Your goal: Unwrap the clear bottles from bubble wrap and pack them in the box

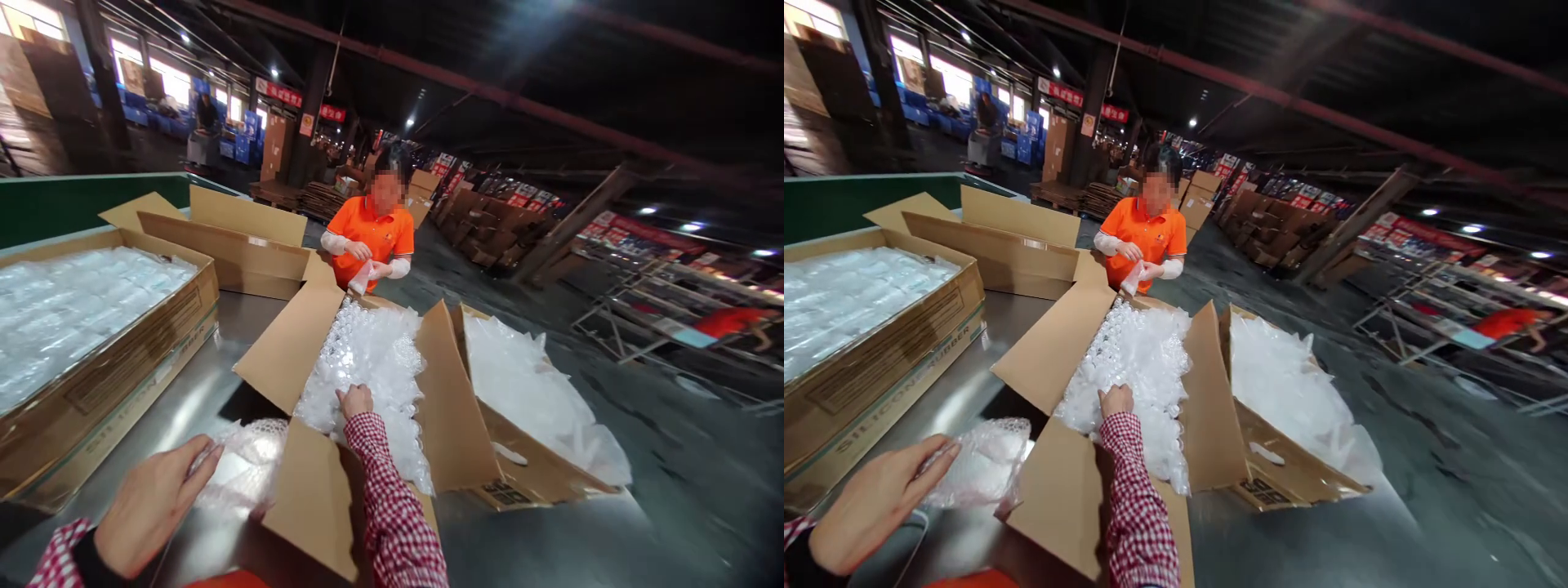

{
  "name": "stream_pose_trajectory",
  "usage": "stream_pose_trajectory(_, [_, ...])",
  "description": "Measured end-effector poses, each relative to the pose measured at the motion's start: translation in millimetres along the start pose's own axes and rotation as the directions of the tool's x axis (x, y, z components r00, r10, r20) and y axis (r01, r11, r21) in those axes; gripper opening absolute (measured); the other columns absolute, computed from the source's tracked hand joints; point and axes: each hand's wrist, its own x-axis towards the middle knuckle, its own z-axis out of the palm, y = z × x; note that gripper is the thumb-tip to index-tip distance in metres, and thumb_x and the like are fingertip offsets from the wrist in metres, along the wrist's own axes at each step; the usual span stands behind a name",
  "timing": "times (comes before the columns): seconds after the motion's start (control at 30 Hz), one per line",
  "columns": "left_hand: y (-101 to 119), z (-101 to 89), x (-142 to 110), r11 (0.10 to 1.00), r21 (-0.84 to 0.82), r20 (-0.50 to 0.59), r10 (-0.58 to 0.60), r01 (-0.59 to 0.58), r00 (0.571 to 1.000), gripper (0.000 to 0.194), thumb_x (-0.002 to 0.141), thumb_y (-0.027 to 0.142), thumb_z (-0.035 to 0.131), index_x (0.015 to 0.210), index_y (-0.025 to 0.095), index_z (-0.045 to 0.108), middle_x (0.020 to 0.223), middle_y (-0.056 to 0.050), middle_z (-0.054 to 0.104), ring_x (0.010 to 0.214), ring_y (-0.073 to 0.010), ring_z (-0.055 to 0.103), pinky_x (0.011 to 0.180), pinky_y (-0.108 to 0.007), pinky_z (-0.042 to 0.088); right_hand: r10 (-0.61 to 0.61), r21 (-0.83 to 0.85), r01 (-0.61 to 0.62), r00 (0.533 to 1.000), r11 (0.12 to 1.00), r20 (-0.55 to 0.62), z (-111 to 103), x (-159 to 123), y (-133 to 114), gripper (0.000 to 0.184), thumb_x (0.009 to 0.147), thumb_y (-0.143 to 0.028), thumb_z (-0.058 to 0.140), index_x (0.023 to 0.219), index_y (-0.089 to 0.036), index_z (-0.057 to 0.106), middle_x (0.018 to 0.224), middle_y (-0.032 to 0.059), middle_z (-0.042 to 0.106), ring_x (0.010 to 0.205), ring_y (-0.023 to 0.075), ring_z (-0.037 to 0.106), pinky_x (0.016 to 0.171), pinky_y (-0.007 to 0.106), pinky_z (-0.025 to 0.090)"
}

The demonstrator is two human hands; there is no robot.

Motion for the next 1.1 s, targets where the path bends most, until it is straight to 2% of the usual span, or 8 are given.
stream_pose_trajectory(0.23, [-1.9, -6.6, 9.8, 0.999, 0.029, -0.084, -0.032, 0.034, 0.996, 0.050, 0.091, 0.053, 0.025, 0.084, 0.023, 0.065, 0.085, -0.005, 0.061, 0.078, -0.0202, 0.061, 0.071, -0.030, 0.039, -0.019, -0.029, 0.016, 0.996, 0.999, -0.087, 26.0, 3.2, 5.7, 0.026, 0.068, -0.020, 0.063, 0.091, -0.007, 0.063, 0.104, 0.0236, 0.060, 0.109, 0.0342, 0.051, 0.095, 0.043, 0.037])
stream_pose_trajectory(0.43, [-4.6, 3.2, 22.6, 0.994, -0.055, -0.044, -0.092, 0.090, 0.995, 0.038, 0.091, 0.044, 0.032, 0.112, 0.024, 0.058, 0.093, -0.005, 0.068, 0.088, -0.0231, 0.063, 0.077, -0.032, 0.038, -0.071, 0.291, 0.136, 0.972, 0.947, -0.222, -21.0, -23.6, -22.5, 0.043, 0.082, -0.041, 0.050, 0.110, -0.009, 0.045, 0.103, 0.0154, 0.061, 0.089, 0.0216, 0.061, 0.080, 0.034, 0.049])
stream_pose_trajectory(0.5, [0.1, 5.0, 27.3, 0.994, -0.054, -0.009, -0.091, 0.091, 0.996, 0.037, 0.091, 0.045, 0.034, 0.106, 0.025, 0.061, 0.090, -0.003, 0.069, 0.087, -0.0234, 0.063, 0.075, -0.032, 0.037, -0.138, 0.544, 0.292, 0.942, 0.787, -0.306, -46.2, -52.7, -47.1, 0.040, 0.082, -0.045, 0.051, 0.108, -0.015, 0.043, 0.105, 0.0111, 0.061, 0.087, 0.0184, 0.062, 0.077, 0.032, 0.051])
stream_pose_trajectory(0.6, [6.5, 7.4, 32.6, 0.995, -0.085, 0.012, -0.049, 0.050, 0.999, 0.038, 0.091, 0.046, 0.033, 0.091, 0.023, 0.064, 0.078, -0.002, 0.068, 0.075, -0.0206, 0.062, 0.068, -0.029, 0.036, -0.358, 0.789, 0.482, 0.864, 0.381, -0.355, -73.5, -106.9, -86.5, 0.030, 0.081, -0.034, 0.061, 0.104, -0.020, 0.047, 0.103, 0.0085, 0.061, 0.095, 0.0201, 0.062, 0.082, 0.035, 0.052])
stream_pose_trajectory(0.7, [7.8, 8.0, 32.2, 0.988, -0.156, -0.023, -0.003, -0.001, 1.000, 0.042, 0.092, 0.043, 0.029, 0.078, 0.020, 0.060, 0.062, 0.000, 0.060, 0.059, -0.0159, 0.057, 0.062, -0.026, 0.035, -0.623, 0.837, 0.494, 0.737, 0.234, -0.261, -75.1, -150.9, -109.4, 0.027, 0.086, -0.028, 0.057, 0.110, -0.023, 0.047, 0.107, 0.0087, 0.060, 0.100, 0.0208, 0.061, 0.084, 0.037, 0.052])
stream_pose_trajectory(0.9, [8.1, 3.8, 16.3, 0.927, -0.368, -0.109, 0.029, -0.067, 0.994, 0.046, 0.091, 0.052, 0.030, 0.067, 0.018, 0.051, 0.056, 0.003, 0.047, 0.054, -0.0128, 0.050, 0.054, -0.023, 0.033, -0.883, 0.539, 0.721, 0.459, 0.436, 0.100, -34.1, -175.0, -112.6, 0.032, 0.088, -0.026, 0.053, 0.118, -0.017, 0.048, 0.107, 0.0128, 0.060, 0.096, 0.0237, 0.058, 0.083, 0.039, 0.050])
stream_pose_trajectory(1.0, [13.2, 5.2, 9.7, 0.914, -0.393, -0.100, 0.065, -0.099, 0.993, 0.044, 0.092, 0.048, 0.031, 0.069, 0.018, 0.052, 0.056, 0.003, 0.046, 0.053, -0.0119, 0.048, 0.055, -0.022, 0.034, -0.859, 0.323, 0.798, 0.447, 0.509, 0.249, -21.9, -180.8, -121.1, 0.031, 0.088, -0.025, 0.049, 0.117, -0.014, 0.053, 0.103, 0.0158, 0.062, 0.087, 0.0270, 0.061, 0.076, 0.041, 0.051])
stream_pose_trajectory(1.1, [15.1, 6.9, 6.4, 0.916, -0.378, -0.145, 0.082, -0.132, 0.986, 0.043, 0.091, 0.046, 0.033, 0.062, 0.017, 0.048, 0.054, 0.003, 0.043, 0.054, -0.0122, 0.047, 0.055, -0.023, 0.033, -0.866, 0.388, 0.780, 0.393, 0.491, 0.308, -30.5, -188.6, -124.8, 0.029, 0.091, -0.023, 0.042, 0.115, -0.018, 0.057, 0.096, 0.0123, 0.065, 0.079, 0.0235, 0.062, 0.072, 0.037, 0.051])
